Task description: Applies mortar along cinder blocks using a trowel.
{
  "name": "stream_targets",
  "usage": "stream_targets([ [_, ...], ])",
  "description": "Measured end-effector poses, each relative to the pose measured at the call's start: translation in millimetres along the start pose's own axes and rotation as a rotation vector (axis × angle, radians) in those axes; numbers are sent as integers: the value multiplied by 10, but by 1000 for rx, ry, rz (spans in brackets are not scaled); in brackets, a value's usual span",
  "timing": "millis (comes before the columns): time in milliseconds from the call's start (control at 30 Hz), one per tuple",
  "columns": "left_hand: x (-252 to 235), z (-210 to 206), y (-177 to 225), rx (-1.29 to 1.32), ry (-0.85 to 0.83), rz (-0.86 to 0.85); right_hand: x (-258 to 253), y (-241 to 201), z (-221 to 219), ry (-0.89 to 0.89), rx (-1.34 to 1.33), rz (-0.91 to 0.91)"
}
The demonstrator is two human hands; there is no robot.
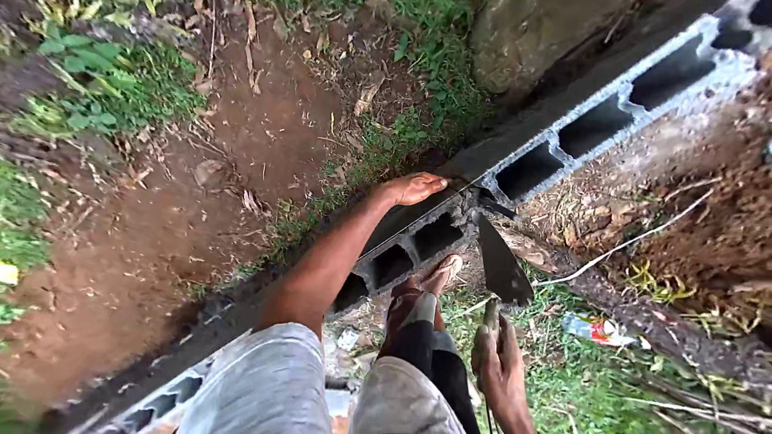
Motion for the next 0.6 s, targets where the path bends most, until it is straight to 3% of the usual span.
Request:
stream_targets([
  [167, 263, 169, -429, 12, 65, 49, 117, 69, 161, 56, 106, 47],
  [433, 343, 217, -669, 137, 172, 90, 160, 31, 332, 178, 371, 260],
  [600, 176, 80, -671, 158, 135, 74, 2, 10, 312, 225, 421, 323],
])
Point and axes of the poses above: each hand's wrist, its own x-axis away from the middle knuckle, its own z-axis out of the back of the hand, y = z × x, the point moved 2 cm from there along -x, towards the middle knuckle, and after that the axes turned 7 degrees about -z, right-handed, at the moved point
